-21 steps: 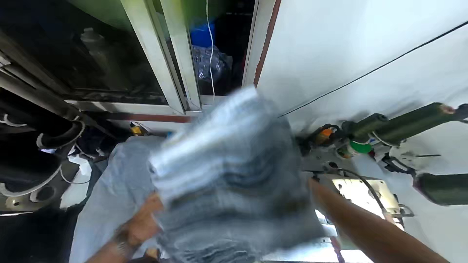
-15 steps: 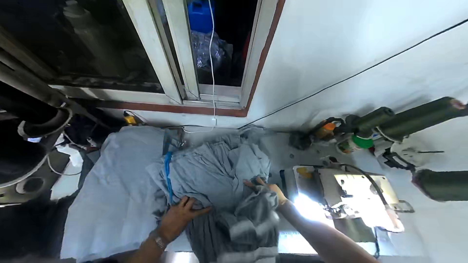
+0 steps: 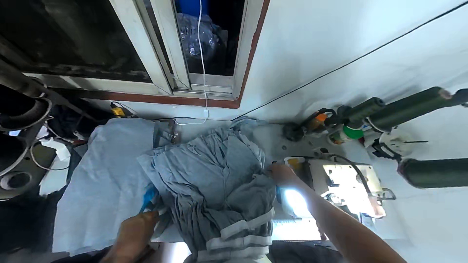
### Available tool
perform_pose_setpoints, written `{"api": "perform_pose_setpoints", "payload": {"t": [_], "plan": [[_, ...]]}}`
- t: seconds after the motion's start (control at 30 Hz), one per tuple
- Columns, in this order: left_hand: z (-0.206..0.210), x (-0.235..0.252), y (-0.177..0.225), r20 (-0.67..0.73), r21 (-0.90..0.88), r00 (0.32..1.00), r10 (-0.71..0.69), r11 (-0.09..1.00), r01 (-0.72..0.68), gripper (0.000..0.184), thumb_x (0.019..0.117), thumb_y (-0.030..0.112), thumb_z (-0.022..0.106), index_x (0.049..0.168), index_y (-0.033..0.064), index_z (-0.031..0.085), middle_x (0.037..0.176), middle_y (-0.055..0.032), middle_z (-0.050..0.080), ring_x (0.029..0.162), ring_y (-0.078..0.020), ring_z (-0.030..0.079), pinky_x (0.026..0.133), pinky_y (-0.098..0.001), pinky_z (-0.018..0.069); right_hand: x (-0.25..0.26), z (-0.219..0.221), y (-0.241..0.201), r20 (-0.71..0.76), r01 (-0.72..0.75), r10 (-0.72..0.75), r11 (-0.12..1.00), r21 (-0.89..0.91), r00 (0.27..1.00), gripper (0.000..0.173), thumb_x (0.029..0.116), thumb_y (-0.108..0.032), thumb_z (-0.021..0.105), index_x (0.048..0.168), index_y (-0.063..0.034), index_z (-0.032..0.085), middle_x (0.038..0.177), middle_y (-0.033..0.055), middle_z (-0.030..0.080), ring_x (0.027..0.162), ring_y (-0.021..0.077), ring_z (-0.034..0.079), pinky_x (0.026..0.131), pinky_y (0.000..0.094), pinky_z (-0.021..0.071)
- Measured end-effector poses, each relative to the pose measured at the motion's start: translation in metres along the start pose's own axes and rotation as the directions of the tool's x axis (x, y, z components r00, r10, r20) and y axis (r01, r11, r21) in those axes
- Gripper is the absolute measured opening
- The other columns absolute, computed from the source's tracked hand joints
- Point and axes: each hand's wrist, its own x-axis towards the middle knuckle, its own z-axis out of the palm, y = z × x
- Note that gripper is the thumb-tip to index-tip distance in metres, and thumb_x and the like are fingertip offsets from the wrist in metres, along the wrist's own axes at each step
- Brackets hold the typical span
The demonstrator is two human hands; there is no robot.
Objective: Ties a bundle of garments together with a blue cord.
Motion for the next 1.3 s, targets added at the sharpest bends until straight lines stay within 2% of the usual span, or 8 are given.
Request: {"api": "perform_pose_setpoints", "payload": {"t": [0.1, 0.17, 0.23, 0.33, 0.57, 0.97, 1.2, 1.3], "plan": [[-0.023, 0.001, -0.020, -0.151, -0.519, 0.981, 0.118, 0.836, -0.181, 0.030, 0.1040, 0.022, 0.052, 0.097, 0.0024, 0.073, 0.085, -0.0099, 0.068, 0.076, -0.0229, 0.062, 0.073, -0.0445, 0.0510, -0.016, -0.024, -0.003, -0.188, 0.152, -0.075, 0.887, 0.437, 0.979, 0.032, 0.1076, -0.022, 0.055, 0.094, 0.0034, 0.070, 0.080, 0.0153, 0.063, 0.069, 0.0247, 0.056, 0.065, 0.0450, 0.0482], [-0.033, -0.001, -0.004, -0.191, -0.870, 0.981, 0.018, 0.460, -0.178, 0.027, 0.1022, 0.016, 0.048, 0.087, 0.0108, 0.069, 0.064, 0.0098, 0.057, 0.050, 0.0010, 0.045, 0.049, -0.0172, 0.0405, -0.029, -0.036, -0.013, -0.230, 0.202, -0.077, 0.777, 0.596, 0.970, 0.031, 0.1077, -0.021, 0.054, 0.092, 0.0002, 0.070, 0.075, 0.0075, 0.061, 0.060, 0.0131, 0.049, 0.057, 0.0324, 0.0437], [-0.044, -0.007, 0.038, -0.046, -0.999, 0.997, -0.060, 0.005, -0.046, 0.033, 0.1086, 0.012, 0.038, 0.093, 0.0062, 0.067, 0.058, 0.0090, 0.049, 0.045, 0.0014, 0.040, 0.044, -0.0144, 0.0376, -0.034, -0.035, -0.028, -0.229, 0.243, -0.115, 0.691, 0.681, 0.967, 0.032, 0.1090, -0.020, 0.049, 0.096, -0.0002, 0.071, 0.068, 0.0026, 0.053, 0.056, 0.0088, 0.044, 0.055, 0.0269, 0.0404], [-0.047, -0.001, 0.098, 0.003, -0.963, 1.000, 0.024, -0.271, 0.009, 0.039, 0.1108, 0.015, 0.030, 0.096, 0.0051, 0.064, 0.057, 0.0082, 0.045, 0.045, -0.0005, 0.040, 0.044, -0.0157, 0.0382, -0.027, -0.019, -0.054, -0.127, 0.211, -0.175, 0.640, 0.739, 0.976, 0.033, 0.1112, -0.021, 0.041, 0.109, 0.0002, 0.067, 0.068, -0.0008, 0.045, 0.054, 0.0067, 0.039, 0.053, 0.0243, 0.0377], [-0.033, 0.021, 0.171, 0.068, -0.922, 0.946, 0.317, -0.342, 0.181, 0.038, 0.1128, 0.019, 0.028, 0.101, 0.0014, 0.059, 0.096, -0.0129, 0.072, 0.093, -0.0266, 0.072, 0.087, -0.0464, 0.0599, -0.061, 0.012, -0.108, -0.077, 0.196, -0.180, 0.878, 0.436, 0.981, 0.039, 0.1115, -0.023, 0.039, 0.117, 0.0042, 0.066, 0.112, 0.0221, 0.068, 0.110, 0.0337, 0.065, 0.100, 0.0497, 0.0497], [-0.012, 0.039, 0.181, 0.114, -0.923, 0.831, 0.545, -0.252, 0.292, 0.047, 0.1135, 0.027, 0.023, 0.121, 0.0021, 0.062, 0.106, -0.0117, 0.072, 0.099, -0.0231, 0.070, 0.091, -0.0370, 0.0572, -0.113, 0.060, -0.128, -0.106, 0.223, -0.224, 0.975, -0.016, 0.969, 0.026, 0.1017, -0.001, 0.046, 0.120, 0.0047, 0.063, 0.103, 0.0243, 0.071, 0.096, 0.0425, 0.072, 0.079, 0.0554, 0.0571], [0.001, 0.031, 0.199, 0.093, -0.900, 0.927, 0.362, -0.367, 0.234, 0.023, 0.1075, 0.010, 0.040, 0.099, 0.0075, 0.061, 0.084, -0.0036, 0.070, 0.079, -0.0127, 0.068, 0.074, -0.0320, 0.0580, -0.094, 0.033, -0.123, -0.461, 0.363, -0.293, 0.930, 0.067, 0.837, 0.045, 0.1051, -0.040, 0.054, 0.106, -0.0003, 0.073, 0.111, 0.0207, 0.069, 0.112, 0.0388, 0.065, 0.095, 0.0534, 0.0536], [0.012, 0.018, 0.204, -0.057, -0.956, 0.971, 0.234, -0.292, 0.014, 0.017, 0.1046, -0.001, 0.044, 0.118, 0.0037, 0.054, 0.097, -0.0023, 0.066, 0.089, -0.0086, 0.066, 0.080, -0.0288, 0.0571, -0.072, 0.009, -0.149, -0.159, 0.347, -0.328, 0.932, 0.107, 0.931, 0.046, 0.1073, -0.041, 0.050, 0.118, -0.0006, 0.069, 0.117, 0.0201, 0.069, 0.120, 0.0374, 0.061, 0.103, 0.0542, 0.0468]]}}
